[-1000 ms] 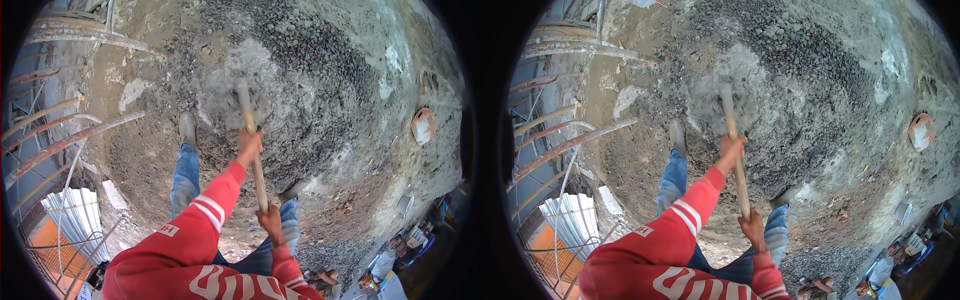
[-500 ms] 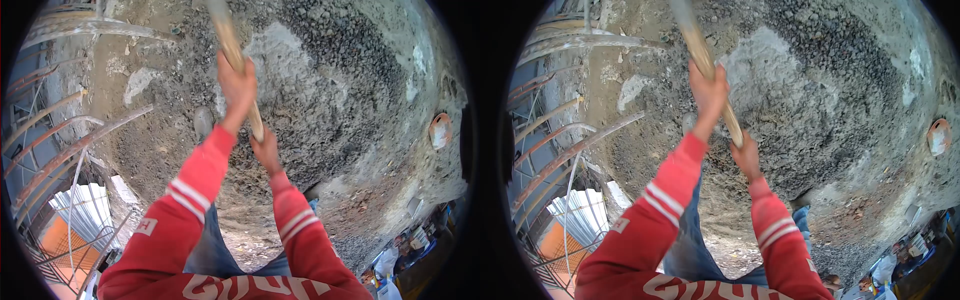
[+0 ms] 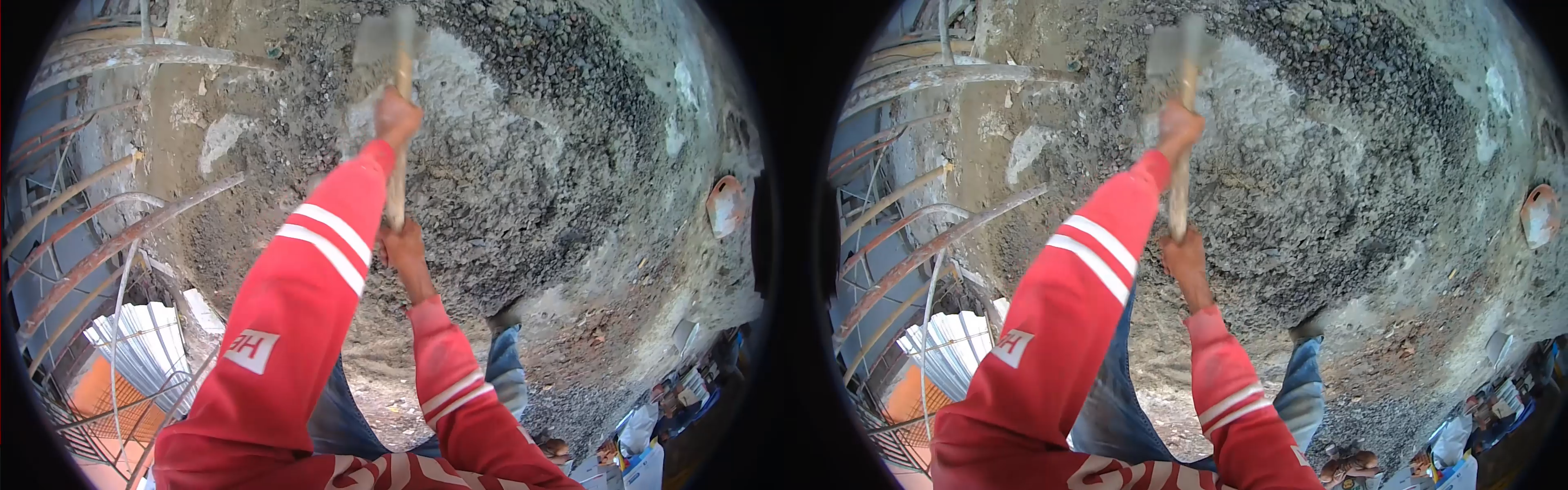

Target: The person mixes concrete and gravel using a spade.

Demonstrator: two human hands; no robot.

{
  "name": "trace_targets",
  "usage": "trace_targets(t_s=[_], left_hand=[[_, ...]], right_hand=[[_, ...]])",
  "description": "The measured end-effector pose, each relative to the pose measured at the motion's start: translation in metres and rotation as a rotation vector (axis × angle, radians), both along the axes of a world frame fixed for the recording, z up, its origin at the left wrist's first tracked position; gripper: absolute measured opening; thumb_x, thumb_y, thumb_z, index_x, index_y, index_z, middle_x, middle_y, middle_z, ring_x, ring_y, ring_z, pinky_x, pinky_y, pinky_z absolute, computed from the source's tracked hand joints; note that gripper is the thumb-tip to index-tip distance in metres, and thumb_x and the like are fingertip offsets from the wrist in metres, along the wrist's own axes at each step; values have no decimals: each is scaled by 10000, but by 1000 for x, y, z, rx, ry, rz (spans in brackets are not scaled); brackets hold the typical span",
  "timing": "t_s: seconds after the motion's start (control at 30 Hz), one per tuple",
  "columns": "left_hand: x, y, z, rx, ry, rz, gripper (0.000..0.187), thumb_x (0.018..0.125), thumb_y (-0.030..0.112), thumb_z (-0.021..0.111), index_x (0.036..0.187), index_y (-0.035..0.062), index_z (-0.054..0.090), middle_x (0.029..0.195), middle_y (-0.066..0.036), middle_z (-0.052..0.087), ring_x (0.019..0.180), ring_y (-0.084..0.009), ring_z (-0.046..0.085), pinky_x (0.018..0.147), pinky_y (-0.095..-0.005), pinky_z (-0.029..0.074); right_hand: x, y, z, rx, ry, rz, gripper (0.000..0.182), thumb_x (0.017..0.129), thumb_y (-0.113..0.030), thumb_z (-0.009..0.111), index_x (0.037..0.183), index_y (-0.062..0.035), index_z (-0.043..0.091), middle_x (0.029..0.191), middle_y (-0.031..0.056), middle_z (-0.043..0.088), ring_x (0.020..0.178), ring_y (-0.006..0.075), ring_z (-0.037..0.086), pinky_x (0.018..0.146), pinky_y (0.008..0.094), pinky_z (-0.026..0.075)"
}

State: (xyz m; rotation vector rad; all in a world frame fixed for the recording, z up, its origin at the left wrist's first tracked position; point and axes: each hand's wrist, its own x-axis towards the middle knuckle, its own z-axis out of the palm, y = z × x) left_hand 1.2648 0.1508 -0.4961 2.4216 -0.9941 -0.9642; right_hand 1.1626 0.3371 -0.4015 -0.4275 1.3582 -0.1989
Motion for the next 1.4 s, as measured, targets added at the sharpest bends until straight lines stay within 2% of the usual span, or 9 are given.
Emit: trace_targets(t_s=[0.07, 0.23, 0.5, 0.73, 0.93, 1.07, 1.13, 1.33, 1.4], left_hand=[[-42, 34, 5, 121, 17, -69, 505, 747, 136, 676, 1185, -2, 466, 987, -288, 652, 942, -453, 641, 844, -493, 520], [-84, 126, 35, 91, 147, -12, 509, 756, 167, 693, 1182, 31, 451, 958, -278, 653, 903, -460, 639, 798, -500, 524], [-18, 82, 129, -382, 232, 102, 366, 784, 126, 658, 1092, 9, 499, 835, -258, 634, 805, -452, 643, 700, -486, 503], [55, 20, 4, -260, -15, 190, 377, 746, 121, 667, 1072, -21, 544, 846, -245, 655, 797, -406, 666, 709, -466, 523], [12, 64, -1, 291, 67, 186, 433, 722, 132, 669, 1114, -31, 584, 1001, -272, 671, 955, -398, 671, 822, -453, 545], [-32, 86, -19, 388, 230, 221, 422, 718, 151, 682, 1084, -40, 595, 989, -250, 681, 920, -371, 685, 795, -442, 554], [-50, 90, -9, 395, 160, 208, 413, 722, 151, 681, 1076, -46, 595, 967, -239, 687, 875, -355, 697, 744, -439, 565], [-150, 132, 127, 92, 454, 465, 199, 797, 81, 619, 925, -63, 566, 657, -119, 614, 473, -227, 604, 433, -380, 493], [-192, 170, 151, 110, 485, 451, 229, 804, 61, 617, 998, -21, 528, 667, -118, 602, 469, -224, 602, 420, -369, 480]], right_hand=[[-23, 30, 12, 124, -24, -165, 123, 816, -77, 593, 876, 7, 527, 551, 43, 506, 398, 126, 467, 350, 282, 378], [-71, 119, 23, 166, 14, -119, 99, 807, -74, 604, 847, -4, 547, 574, 69, 545, 410, 148, 505, 368, 313, 403], [-23, 66, -4, -597, 332, 167, 269, 766, -79, 640, 1005, 35, 594, 751, 236, 628, 662, 376, 634, 640, 426, 498], [39, 14, -85, -361, 202, 293, 302, 750, -99, 643, 1009, 47, 589, 815, 287, 645, 788, 427, 654, 697, 436, 515], [0, 60, -10, -206, 378, 328, 338, 748, -169, 645, 992, 59, 594, 902, 309, 651, 884, 486, 636, 770, 490, 521], [-50, 32, 52, 56, 228, 214, 238, 776, -128, 635, 927, 52, 593, 727, 181, 642, 584, 277, 660, 488, 389, 502], [-85, 28, 70, 101, 91, 81, 106, 797, -86, 614, 813, 2, 556, 589, 31, 522, 467, 126, 486, 408, 312, 407], [-206, 64, 177, 61, 76, 226, 119, 784, -71, 637, 829, -2, 551, 564, 19, 498, 447, 102, 435, 412, 300, 336], [-257, 130, 171, -171, 214, 392, 160, 786, -113, 634, 854, 17, 570, 673, 156, 562, 531, 266, 520, 503, 394, 413]])
